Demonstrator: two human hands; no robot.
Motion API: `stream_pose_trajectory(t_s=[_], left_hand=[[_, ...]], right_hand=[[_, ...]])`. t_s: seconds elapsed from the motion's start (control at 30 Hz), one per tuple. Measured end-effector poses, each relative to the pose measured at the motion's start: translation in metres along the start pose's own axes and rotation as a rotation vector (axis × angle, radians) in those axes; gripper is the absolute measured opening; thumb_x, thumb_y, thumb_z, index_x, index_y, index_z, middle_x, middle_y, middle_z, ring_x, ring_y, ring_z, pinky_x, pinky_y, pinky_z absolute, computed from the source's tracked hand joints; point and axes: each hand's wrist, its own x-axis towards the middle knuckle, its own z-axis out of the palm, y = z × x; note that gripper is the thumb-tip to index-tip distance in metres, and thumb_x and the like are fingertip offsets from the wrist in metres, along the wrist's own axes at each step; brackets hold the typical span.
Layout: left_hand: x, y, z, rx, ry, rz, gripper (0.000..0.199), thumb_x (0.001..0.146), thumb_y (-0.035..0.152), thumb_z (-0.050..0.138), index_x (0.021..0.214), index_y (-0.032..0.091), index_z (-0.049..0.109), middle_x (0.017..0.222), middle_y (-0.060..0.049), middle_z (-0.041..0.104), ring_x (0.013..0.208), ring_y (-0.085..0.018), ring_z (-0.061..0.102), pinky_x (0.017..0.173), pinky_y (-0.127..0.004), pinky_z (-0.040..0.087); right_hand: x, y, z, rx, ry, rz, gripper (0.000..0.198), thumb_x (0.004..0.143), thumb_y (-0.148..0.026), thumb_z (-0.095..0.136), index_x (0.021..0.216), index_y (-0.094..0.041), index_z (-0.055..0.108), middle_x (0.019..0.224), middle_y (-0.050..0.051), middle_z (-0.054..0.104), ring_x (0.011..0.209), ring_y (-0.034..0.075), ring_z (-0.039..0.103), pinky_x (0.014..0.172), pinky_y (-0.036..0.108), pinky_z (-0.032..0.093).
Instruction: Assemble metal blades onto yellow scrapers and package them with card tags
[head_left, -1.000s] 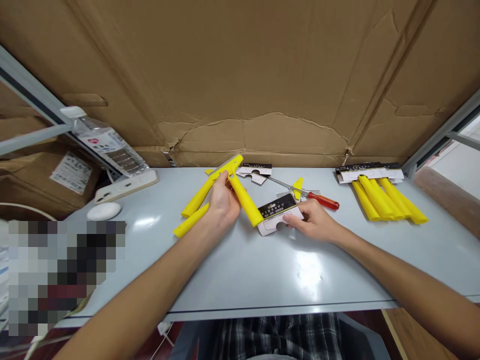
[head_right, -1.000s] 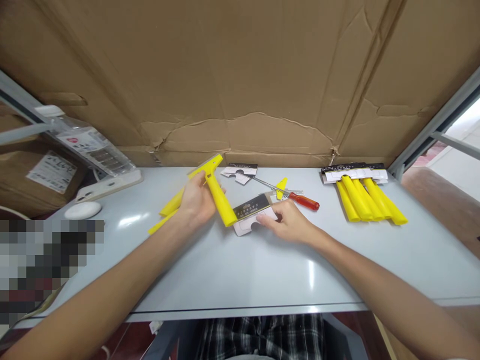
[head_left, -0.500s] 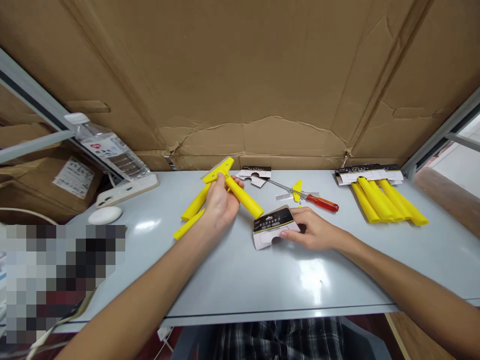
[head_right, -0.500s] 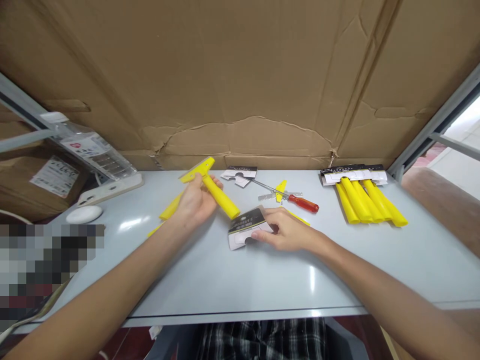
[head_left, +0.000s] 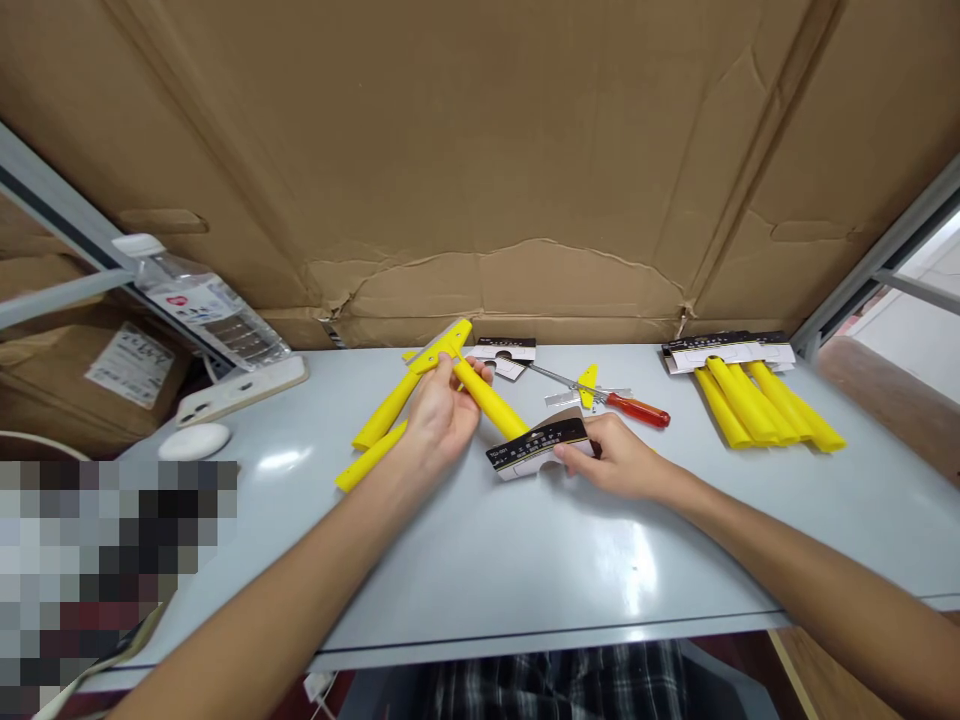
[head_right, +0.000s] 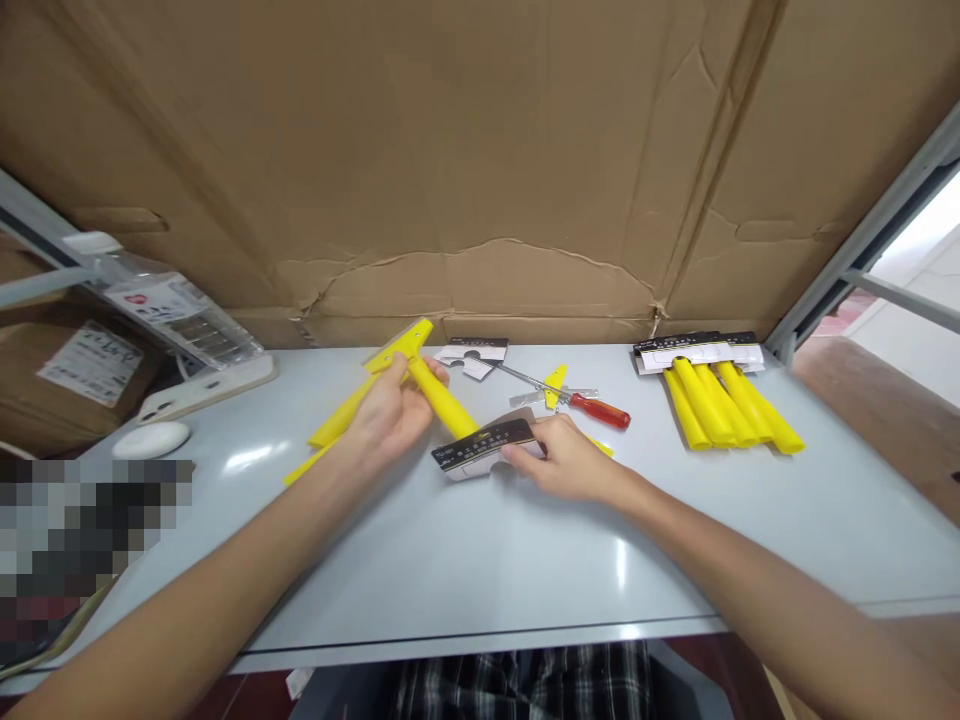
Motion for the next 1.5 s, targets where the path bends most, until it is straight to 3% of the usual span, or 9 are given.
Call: stream_pose_trajectory(t_s=[0.17,0.33,0.57,0.77,0.97,1.07,1.2,1.33,1.5], left_hand=[[-0.001,0.006,0.003,-0.021,0.04,0.002,0.026,0.111,0.029,0.039,0.098,0.015,0.056,0.08,-0.002,0.061,0.067,-0.01,0.061,0.068,-0.022,0.06],[-0.005,0.007,0.006,-0.017,0.046,0.0,0.026,0.111,0.029,0.039,0.097,0.014,0.056,0.079,-0.002,0.06,0.066,-0.01,0.06,0.068,-0.02,0.059],[-0.007,0.001,0.005,0.006,0.039,0.013,0.023,0.112,0.026,0.038,0.101,0.016,0.056,0.079,-0.002,0.061,0.066,-0.01,0.06,0.067,-0.021,0.06],[-0.008,0.0,0.004,-0.008,0.015,-0.02,0.023,0.111,0.026,0.04,0.101,0.015,0.057,0.08,-0.003,0.061,0.068,-0.011,0.062,0.067,-0.022,0.061],[-0.014,-0.005,0.005,0.013,-0.003,-0.017,0.021,0.11,0.024,0.042,0.101,0.015,0.059,0.08,-0.003,0.062,0.066,-0.011,0.062,0.068,-0.022,0.062],[-0.018,-0.011,0.005,0.053,-0.024,-0.044,0.019,0.109,0.021,0.045,0.104,0.015,0.062,0.079,-0.003,0.064,0.067,-0.011,0.064,0.07,-0.023,0.062],[-0.02,-0.016,0.003,0.122,-0.068,-0.042,0.014,0.106,0.016,0.051,0.105,0.014,0.065,0.085,-0.006,0.069,0.077,-0.014,0.069,0.081,-0.027,0.062],[-0.022,-0.015,-0.001,0.217,-0.173,-0.081,0.007,0.101,0.016,0.062,0.102,0.014,0.069,0.095,-0.008,0.074,0.088,-0.016,0.072,0.084,-0.027,0.06],[-0.02,-0.012,-0.005,0.298,-0.226,-0.1,0.008,0.096,0.021,0.071,0.101,0.015,0.071,0.099,-0.007,0.075,0.09,-0.016,0.07,0.084,-0.028,0.057]], right_hand=[[-0.001,-0.002,-0.003,-0.061,-0.077,0.079,0.047,0.099,-0.052,0.05,0.081,-0.01,0.062,0.069,-0.001,0.052,0.061,0.001,0.035,0.056,0.017,0.027],[-0.001,-0.006,-0.003,-0.111,-0.043,0.091,0.043,0.098,-0.047,0.051,0.08,-0.01,0.062,0.068,-0.001,0.05,0.061,0.001,0.035,0.058,0.017,0.028],[-0.003,-0.01,-0.007,-0.006,-0.149,-0.11,0.041,0.1,-0.044,0.05,0.112,-0.012,0.072,0.096,0.005,0.069,0.08,0.006,0.052,0.075,0.019,0.041],[-0.002,-0.006,-0.004,0.037,-0.12,0.022,0.051,0.1,-0.054,0.049,0.093,-0.009,0.07,0.084,0.004,0.066,0.072,0.004,0.048,0.067,0.017,0.037],[-0.003,-0.012,-0.007,0.041,-0.115,0.005,0.055,0.093,-0.057,0.062,0.13,-0.018,0.07,0.096,0.003,0.069,0.07,0.003,0.042,0.064,0.017,0.033],[-0.003,-0.013,-0.007,0.053,-0.082,0.011,0.059,0.092,-0.056,0.063,0.137,-0.017,0.067,0.098,0.003,0.068,0.069,0.003,0.039,0.062,0.017,0.03],[-0.001,-0.01,-0.004,0.074,-0.022,0.063,0.053,0.093,-0.055,0.061,0.129,-0.017,0.07,0.091,0.002,0.066,0.069,0.004,0.039,0.063,0.018,0.031],[0.0,-0.007,-0.001,0.184,0.026,0.061,0.046,0.095,-0.052,0.06,0.116,-0.013,0.072,0.1,0.005,0.068,0.08,0.006,0.053,0.071,0.018,0.042],[0.001,-0.01,0.006,0.396,0.001,0.143,0.05,0.093,-0.058,0.06,0.11,-0.011,0.068,0.101,0.007,0.069,0.073,0.007,0.061,0.066,0.022,0.054]])
